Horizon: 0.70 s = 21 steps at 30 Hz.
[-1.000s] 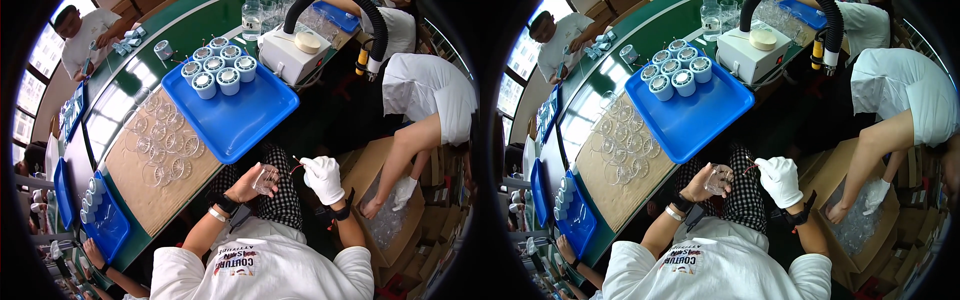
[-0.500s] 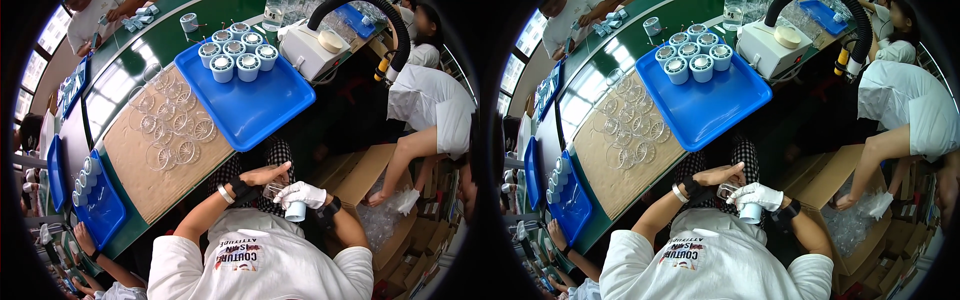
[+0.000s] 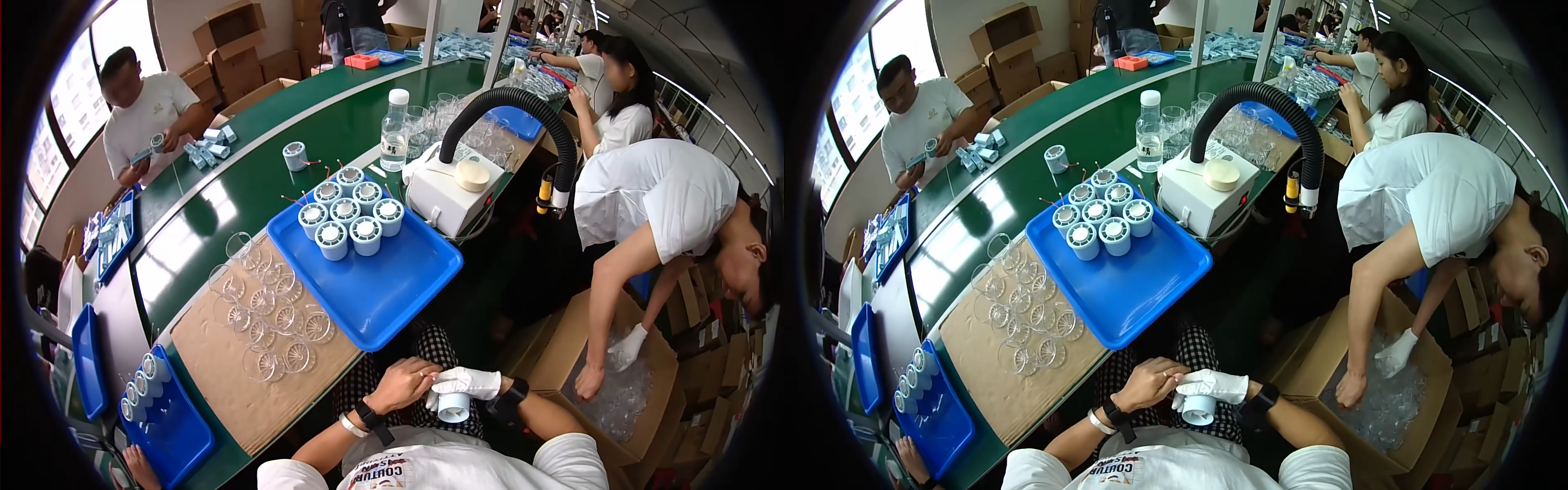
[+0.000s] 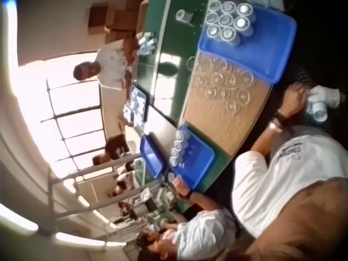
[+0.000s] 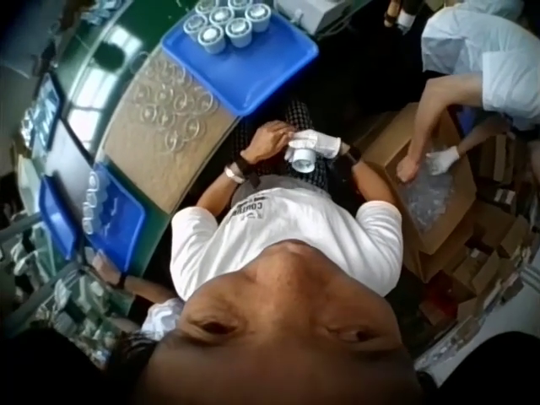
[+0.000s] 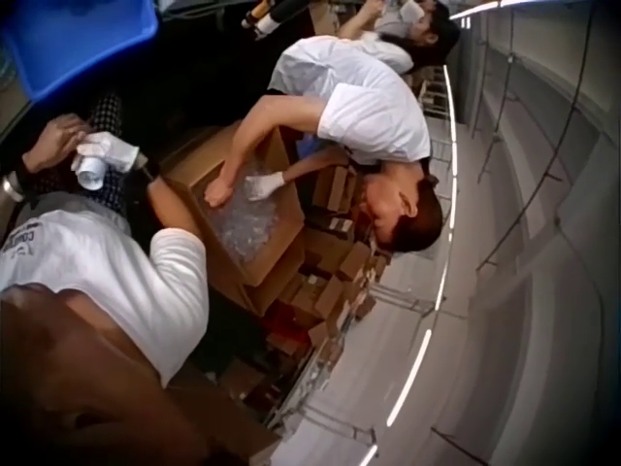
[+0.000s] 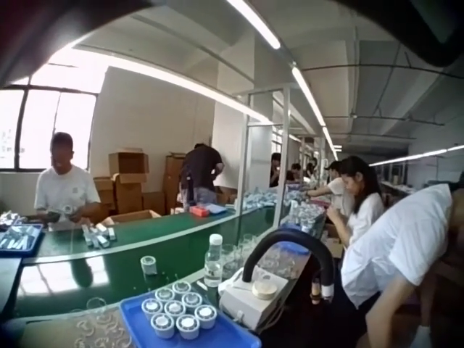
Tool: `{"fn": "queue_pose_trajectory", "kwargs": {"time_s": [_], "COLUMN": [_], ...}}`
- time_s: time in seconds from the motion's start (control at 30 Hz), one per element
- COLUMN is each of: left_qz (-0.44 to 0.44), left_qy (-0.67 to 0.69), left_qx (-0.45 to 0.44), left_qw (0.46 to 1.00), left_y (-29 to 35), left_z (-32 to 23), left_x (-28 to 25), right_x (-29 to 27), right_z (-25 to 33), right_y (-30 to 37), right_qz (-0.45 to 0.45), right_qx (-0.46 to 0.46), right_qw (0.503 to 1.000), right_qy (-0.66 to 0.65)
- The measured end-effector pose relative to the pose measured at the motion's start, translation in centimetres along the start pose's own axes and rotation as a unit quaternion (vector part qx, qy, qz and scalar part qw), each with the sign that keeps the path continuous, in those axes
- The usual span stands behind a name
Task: The person assembles components by hand, picking up a motor and a plastic cover, fitting the motor into the cover, and placing the assembled unit onto a blue tray. The person repeats this process, handling one unit at a time, and places the finished assemblies onto the tray.
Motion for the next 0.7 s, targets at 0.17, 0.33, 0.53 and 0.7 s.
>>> {"fn": "queue_pose_trajectory", "kwargs": {"time_s": [0.17, 0.33, 0.53, 0.7], "left_qz": [0.102, -0.061, -0.145, -0.176], "left_qy": [0.293, 0.636, 0.617, 0.365], "left_qx": [-0.321, -0.416, -0.171, 0.011], "left_qw": [0.895, 0.647, 0.755, 0.914], "left_y": [2.1, 0.8, 0.1, 1.8], "left_z": [3.6, 1.2, 1.0, -0.2], "left_x": [5.9, 5.0, 2.4, -0.9], "right_x": [-1.2, 0.8, 2.0, 2.4], "right_z": [0.9, -2.4, -2.4, 0.1], "right_y": [-1.1, -1.3, -0.5, 0.9], "right_qz": [-0.017, -0.164, -0.319, -0.265], "right_qx": [0.066, -0.134, -0.21, -0.191], "right_qw": [0.864, 0.759, 0.82, 0.851], "right_qy": [0.5, 0.616, 0.426, 0.411]}}
Point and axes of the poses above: each hand's wrist, its own y-axis away from the middle knuckle, its own x-axis out of the palm, z = x × y, the point moved 1 cm from there along -y, towards the middle knuckle, and after that the axes turned 6 degrees about -x, right-handed, at the moved point
